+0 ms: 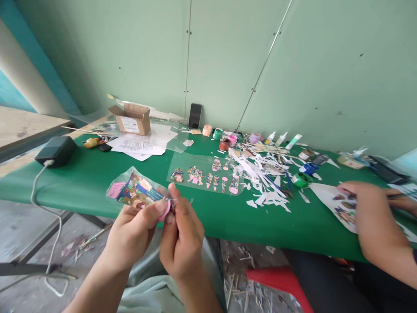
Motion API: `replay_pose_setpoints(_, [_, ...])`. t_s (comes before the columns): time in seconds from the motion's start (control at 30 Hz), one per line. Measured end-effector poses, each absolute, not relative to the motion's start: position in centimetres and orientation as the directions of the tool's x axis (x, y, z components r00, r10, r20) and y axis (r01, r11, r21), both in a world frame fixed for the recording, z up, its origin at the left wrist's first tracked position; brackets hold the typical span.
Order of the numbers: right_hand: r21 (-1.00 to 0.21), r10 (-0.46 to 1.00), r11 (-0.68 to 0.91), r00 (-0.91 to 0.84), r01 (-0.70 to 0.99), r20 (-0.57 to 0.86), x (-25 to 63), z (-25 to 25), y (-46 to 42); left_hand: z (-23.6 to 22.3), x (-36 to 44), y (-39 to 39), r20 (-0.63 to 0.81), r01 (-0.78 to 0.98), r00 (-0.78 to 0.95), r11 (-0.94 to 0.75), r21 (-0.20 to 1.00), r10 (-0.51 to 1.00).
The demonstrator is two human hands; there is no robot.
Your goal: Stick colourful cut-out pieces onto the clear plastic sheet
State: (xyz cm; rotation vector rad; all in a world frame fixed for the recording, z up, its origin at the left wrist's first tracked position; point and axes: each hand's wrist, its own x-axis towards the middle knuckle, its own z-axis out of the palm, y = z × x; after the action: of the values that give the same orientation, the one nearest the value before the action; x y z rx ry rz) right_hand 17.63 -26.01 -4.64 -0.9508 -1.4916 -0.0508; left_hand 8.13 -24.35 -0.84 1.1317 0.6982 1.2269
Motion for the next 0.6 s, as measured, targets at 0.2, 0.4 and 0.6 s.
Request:
replay_pose_setpoints(0.2, [-0.594, 0.57, 0.654, 0.211, 0.469, 0.794, 18.3, -5.3, -25.5, -1.2, 8.6, -23.4, 0.113, -0.393, 0.196, -0.028, 0.919, 0.974])
replay_pose_setpoints(0.4, [-0.766, 0.665, 0.595, 0.386, 0.244, 0.639, 19.2, -4.5, -25.2, -2.0, 8.9, -21.9, 0.133, -0.446, 0.257, -0.004, 0.895, 0.957])
replay_pose_setpoints(0.6, [-0.792, 0.667, 0.533, 0.428, 0.297, 0.609, 19.8, -4.3, -24.5, -4.6, 9.7, -20.5, 0.096, -0.372, 0.367, 0.051, 0.927, 0.925])
